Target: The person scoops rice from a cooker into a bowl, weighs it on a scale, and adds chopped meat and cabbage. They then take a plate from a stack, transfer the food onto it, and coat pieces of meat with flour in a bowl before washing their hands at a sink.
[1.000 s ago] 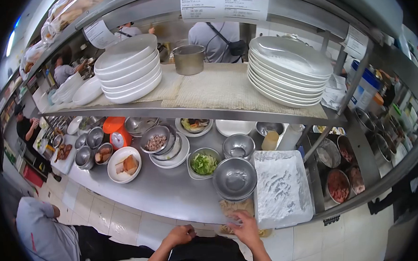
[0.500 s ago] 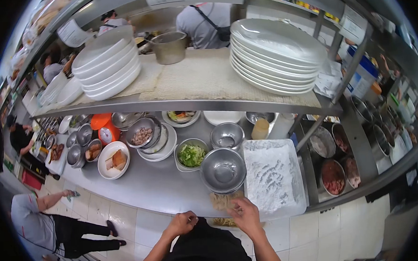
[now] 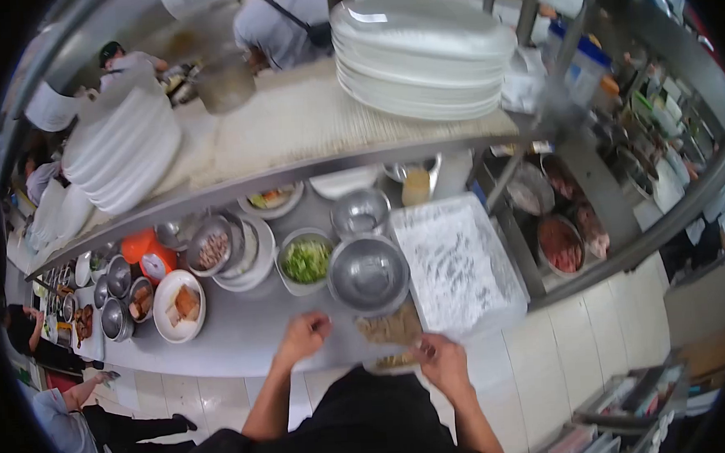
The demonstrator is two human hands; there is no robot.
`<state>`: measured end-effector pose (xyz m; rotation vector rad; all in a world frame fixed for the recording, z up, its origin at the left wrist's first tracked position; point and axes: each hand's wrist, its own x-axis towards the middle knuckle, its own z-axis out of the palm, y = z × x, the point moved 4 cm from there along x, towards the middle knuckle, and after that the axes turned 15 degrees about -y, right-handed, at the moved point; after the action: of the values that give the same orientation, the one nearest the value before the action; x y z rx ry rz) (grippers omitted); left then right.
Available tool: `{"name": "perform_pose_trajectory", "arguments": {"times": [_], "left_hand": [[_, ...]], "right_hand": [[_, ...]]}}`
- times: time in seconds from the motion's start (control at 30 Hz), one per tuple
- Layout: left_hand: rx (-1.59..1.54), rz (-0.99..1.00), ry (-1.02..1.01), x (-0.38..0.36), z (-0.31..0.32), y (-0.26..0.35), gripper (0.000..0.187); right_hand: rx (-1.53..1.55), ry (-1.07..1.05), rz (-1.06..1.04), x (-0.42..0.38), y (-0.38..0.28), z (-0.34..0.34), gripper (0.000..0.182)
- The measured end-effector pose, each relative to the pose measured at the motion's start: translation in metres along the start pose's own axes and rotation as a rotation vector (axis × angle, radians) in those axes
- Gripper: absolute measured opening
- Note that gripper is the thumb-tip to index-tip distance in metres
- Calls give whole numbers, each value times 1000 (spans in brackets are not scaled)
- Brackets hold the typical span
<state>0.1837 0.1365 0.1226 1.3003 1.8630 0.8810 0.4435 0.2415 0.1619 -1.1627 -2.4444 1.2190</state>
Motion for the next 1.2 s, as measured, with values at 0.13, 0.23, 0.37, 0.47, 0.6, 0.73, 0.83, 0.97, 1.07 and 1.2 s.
{"name": "perform_pose_trajectory", "arguments": {"times": [0.13, 0.23, 0.37, 0.47, 0.6, 0.73, 0.83, 0.97, 1.07, 1.2], "left_hand": [[-88, -30, 50, 31, -22, -15, 13], [-130, -13, 197, 61, -45, -6, 16], [44, -70, 233, 119, -61, 7, 33], [124, -109, 210, 191, -63, -19, 42], [432, -132, -17, 198, -59, 11, 57], [618, -62, -170, 174, -32, 24, 30], [681, 22, -84, 169, -29, 30, 25], [410, 207, 97, 148, -44, 64, 16], [0, 168, 153, 126, -47, 91, 10], [-315, 77, 309, 92, -34, 101, 11]], "right_hand": [[94, 61, 120, -17, -3, -9, 20], [87, 89, 149, -35, 4, -5, 18], [59, 59, 221, -50, 8, -3, 19], [70, 135, 255, -64, 18, -7, 18], [51, 306, 369, -85, 42, -36, 15], [-66, 516, 449, -111, 91, -95, 13], [-105, 668, 474, -111, 134, -155, 13], [-203, 870, 365, -75, 191, -264, 17], [-549, 704, 242, -15, 294, -341, 29], [-515, 289, 378, 48, 381, -401, 33]]}}
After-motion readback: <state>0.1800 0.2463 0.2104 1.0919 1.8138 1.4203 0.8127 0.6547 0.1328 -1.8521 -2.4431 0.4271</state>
